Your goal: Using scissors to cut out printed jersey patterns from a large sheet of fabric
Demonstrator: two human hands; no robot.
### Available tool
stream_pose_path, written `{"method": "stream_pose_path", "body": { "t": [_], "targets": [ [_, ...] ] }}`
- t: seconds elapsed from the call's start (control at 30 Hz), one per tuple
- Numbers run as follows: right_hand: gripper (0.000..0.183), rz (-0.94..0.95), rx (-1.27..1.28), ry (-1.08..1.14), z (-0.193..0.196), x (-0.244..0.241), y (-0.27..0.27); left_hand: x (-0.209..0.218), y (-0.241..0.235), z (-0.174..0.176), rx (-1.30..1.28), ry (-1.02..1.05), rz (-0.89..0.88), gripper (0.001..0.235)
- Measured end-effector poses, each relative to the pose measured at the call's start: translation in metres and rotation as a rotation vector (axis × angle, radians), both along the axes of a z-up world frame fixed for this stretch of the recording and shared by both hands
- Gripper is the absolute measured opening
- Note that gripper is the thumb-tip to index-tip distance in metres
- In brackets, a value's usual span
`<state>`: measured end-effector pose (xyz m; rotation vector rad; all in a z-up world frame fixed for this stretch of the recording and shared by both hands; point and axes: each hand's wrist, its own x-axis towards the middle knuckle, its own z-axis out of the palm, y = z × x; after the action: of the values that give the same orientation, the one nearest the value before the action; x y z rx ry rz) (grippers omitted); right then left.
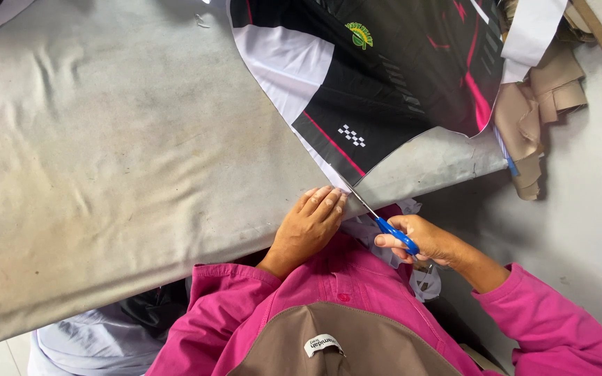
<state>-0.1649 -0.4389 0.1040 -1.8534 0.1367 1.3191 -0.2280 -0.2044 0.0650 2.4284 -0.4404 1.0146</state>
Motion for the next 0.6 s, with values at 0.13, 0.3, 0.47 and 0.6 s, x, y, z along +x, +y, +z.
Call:
{"method": "stream_pose_path", "body": {
  "t": [0.13, 0.3, 0.47, 0.6],
  "targets": [
    [0.034, 0.016, 0.004, -0.015, 0.0, 0.001, 0.002, -0.001, 0.0, 0.0, 0.002, 0.016, -0.004, 0.021],
    [0.036, -0.002, -0.022, -0.042, 0.02, 0.0, 0.014, -0.001, -0.001, -0.002, -0.026, 0.017, 0.006, 0.021],
    [0.035, 0.013, -0.026, -0.036, 0.012, 0.003, 0.011, -0.002, -0.002, -0.004, -0.042, 0.005, 0.006, 0.021],
    [0.035, 0.036, -0.019, -0.021, 0.006, 0.007, 0.013, -0.001, -0.003, -0.007, -0.054, -0.002, -0.001, 0.022]
  ]
}}
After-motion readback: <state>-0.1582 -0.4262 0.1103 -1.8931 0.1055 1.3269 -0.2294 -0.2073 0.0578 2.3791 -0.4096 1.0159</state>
